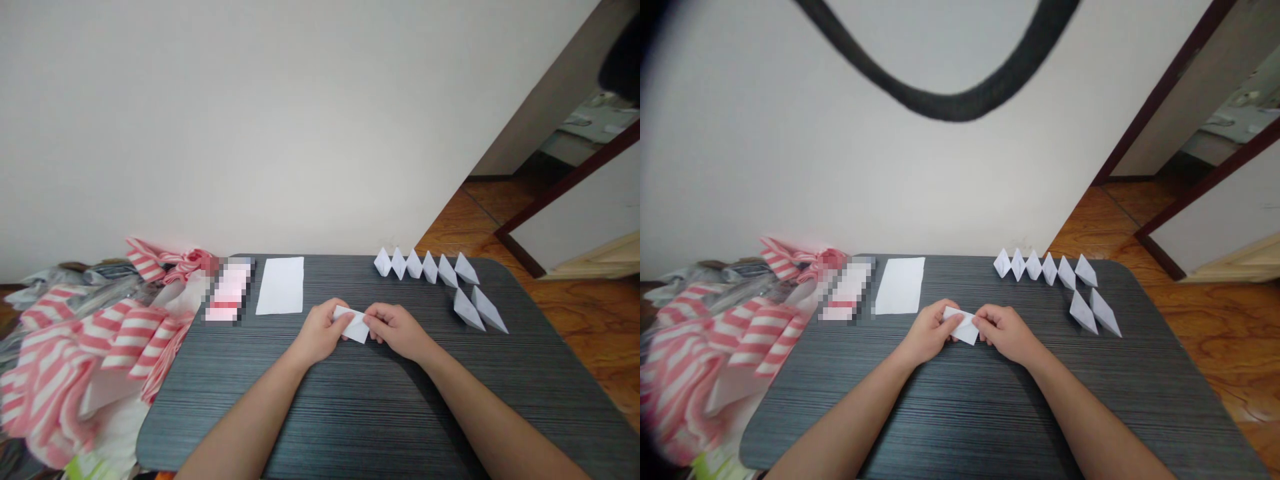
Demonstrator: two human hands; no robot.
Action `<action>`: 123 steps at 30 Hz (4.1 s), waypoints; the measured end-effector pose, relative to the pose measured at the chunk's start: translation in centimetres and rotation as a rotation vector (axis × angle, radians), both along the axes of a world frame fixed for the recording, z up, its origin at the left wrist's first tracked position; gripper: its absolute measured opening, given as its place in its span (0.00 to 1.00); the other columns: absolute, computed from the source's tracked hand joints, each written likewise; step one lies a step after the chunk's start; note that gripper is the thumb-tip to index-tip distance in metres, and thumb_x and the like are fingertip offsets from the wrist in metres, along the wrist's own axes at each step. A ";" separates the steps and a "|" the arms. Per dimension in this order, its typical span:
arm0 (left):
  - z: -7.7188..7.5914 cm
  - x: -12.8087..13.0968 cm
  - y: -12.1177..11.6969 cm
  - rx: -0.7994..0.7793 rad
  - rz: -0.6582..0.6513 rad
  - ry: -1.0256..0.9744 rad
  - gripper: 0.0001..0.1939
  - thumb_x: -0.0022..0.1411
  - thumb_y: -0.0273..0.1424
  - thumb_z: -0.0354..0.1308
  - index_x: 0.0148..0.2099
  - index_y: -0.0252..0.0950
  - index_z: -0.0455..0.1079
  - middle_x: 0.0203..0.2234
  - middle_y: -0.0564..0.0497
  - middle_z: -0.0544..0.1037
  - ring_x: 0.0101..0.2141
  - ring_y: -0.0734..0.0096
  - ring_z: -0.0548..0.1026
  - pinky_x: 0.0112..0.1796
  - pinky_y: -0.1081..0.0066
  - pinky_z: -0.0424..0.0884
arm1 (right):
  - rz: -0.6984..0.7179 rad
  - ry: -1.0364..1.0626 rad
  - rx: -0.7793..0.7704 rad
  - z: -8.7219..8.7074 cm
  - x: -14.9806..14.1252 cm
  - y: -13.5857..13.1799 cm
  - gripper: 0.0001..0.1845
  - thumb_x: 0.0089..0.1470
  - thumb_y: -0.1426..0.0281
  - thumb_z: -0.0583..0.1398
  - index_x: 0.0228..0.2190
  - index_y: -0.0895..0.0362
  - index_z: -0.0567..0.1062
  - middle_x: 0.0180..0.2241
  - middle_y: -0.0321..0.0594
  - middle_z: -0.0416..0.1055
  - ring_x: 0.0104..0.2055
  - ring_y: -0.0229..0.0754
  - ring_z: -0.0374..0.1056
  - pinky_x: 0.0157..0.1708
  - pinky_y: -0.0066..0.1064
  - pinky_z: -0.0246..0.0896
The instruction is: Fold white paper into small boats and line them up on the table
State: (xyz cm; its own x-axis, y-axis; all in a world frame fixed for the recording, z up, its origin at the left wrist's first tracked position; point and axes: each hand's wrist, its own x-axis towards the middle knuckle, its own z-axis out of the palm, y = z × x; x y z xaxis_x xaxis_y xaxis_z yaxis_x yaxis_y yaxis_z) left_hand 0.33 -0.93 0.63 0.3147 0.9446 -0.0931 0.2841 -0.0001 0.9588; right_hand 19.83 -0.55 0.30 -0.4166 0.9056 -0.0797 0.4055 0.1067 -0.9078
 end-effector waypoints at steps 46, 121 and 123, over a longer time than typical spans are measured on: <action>-0.3 0.1 0.2 -0.054 0.035 -0.130 0.15 0.56 0.34 0.58 0.45 0.37 0.60 0.25 0.56 0.69 0.22 0.79 0.67 0.23 0.78 0.61 | -0.073 0.020 0.053 0.3 0.1 0.0 0.13 0.58 0.64 0.53 0.25 0.57 0.68 0.18 0.33 0.67 0.20 0.34 0.63 0.22 0.25 0.58; 0.5 -0.2 0.2 -0.002 -0.071 -0.069 0.15 0.61 0.39 0.51 0.37 0.32 0.71 0.25 0.52 0.72 0.24 0.76 0.68 0.26 0.76 0.63 | -0.010 -0.038 0.272 0.6 0.5 0.2 0.16 0.58 0.69 0.54 0.19 0.58 0.69 0.21 0.34 0.62 0.25 0.35 0.62 0.28 0.27 0.54; 0.6 -0.2 0.2 0.015 -0.070 -0.025 0.15 0.61 0.39 0.50 0.34 0.32 0.71 0.23 0.52 0.71 0.24 0.76 0.67 0.26 0.76 0.62 | -0.004 -0.028 0.265 0.5 0.5 0.1 0.16 0.58 0.69 0.54 0.20 0.58 0.70 0.22 0.35 0.64 0.26 0.36 0.63 0.29 0.27 0.55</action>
